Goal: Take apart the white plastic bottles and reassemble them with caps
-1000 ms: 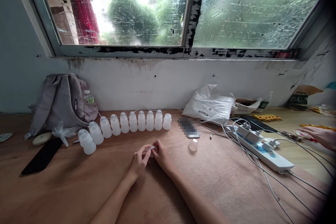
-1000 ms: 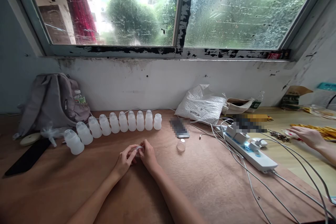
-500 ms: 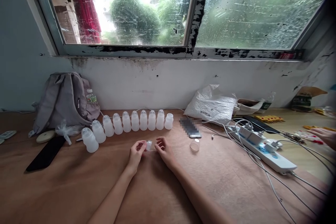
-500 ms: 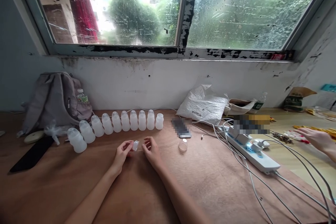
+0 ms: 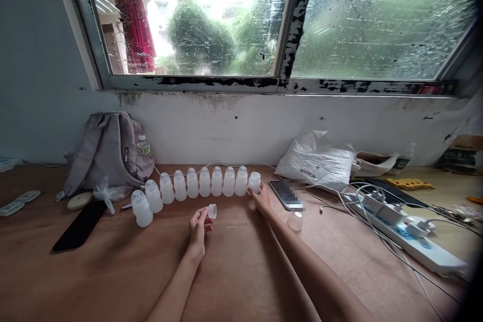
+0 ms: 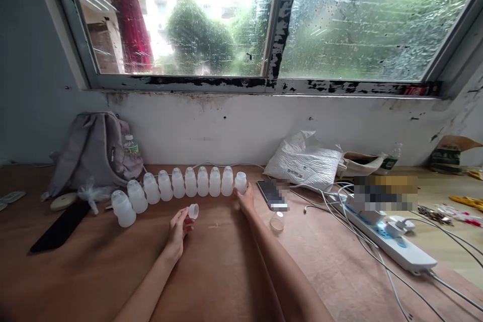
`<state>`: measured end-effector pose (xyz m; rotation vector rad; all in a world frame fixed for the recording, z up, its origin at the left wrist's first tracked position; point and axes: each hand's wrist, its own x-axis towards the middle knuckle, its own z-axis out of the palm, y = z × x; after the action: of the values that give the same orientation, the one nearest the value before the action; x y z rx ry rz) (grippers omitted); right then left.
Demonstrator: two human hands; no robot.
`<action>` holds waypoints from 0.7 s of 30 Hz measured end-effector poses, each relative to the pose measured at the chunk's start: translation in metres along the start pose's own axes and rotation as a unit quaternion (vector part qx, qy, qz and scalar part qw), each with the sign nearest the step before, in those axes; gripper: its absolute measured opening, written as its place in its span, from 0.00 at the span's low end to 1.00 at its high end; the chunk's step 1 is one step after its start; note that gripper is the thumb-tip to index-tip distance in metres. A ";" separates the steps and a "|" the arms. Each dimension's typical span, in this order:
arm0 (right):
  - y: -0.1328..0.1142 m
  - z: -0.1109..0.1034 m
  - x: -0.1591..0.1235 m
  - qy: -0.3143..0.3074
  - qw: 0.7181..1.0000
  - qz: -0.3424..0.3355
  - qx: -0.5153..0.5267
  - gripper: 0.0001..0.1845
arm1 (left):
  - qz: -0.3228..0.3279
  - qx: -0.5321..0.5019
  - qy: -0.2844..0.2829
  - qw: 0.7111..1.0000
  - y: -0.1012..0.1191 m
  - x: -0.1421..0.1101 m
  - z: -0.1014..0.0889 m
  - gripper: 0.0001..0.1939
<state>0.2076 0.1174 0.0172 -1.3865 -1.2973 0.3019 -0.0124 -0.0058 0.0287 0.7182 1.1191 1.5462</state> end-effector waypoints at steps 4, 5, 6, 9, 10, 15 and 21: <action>-0.011 -0.005 -0.002 -0.055 0.996 0.073 -0.004 0.21 | -0.010 -0.017 0.004 1.000 0.000 0.002 0.000 0.21; -0.014 -0.007 -0.005 -0.044 0.995 0.088 -0.009 0.22 | -0.014 -0.024 0.004 1.000 0.000 0.002 -0.001 0.21; -0.018 -0.008 -0.010 -0.024 0.995 0.093 -0.012 0.23 | -0.018 -0.033 0.003 0.999 0.000 0.002 -0.001 0.21; -0.033 -0.012 -0.035 0.007 0.997 0.073 -0.003 0.27 | -0.036 -0.072 0.004 0.997 -0.001 0.004 -0.001 0.21; -0.039 -0.013 -0.046 -0.013 0.998 0.054 0.005 0.27 | -0.045 -0.084 0.006 0.995 -0.001 0.005 -0.001 0.21; -0.064 -0.022 -0.103 -0.215 0.970 -0.115 0.013 0.21 | -0.064 -0.094 0.000 0.994 0.001 0.004 0.000 0.21; -0.066 -0.032 -0.114 -0.206 0.963 -0.173 0.000 0.18 | -0.022 -0.011 -0.052 0.998 0.007 -0.003 -0.001 0.19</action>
<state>0.1588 -0.0092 0.0266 -1.1011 -1.8541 0.3605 -0.0150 -0.0091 0.0349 0.7456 1.0317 1.4654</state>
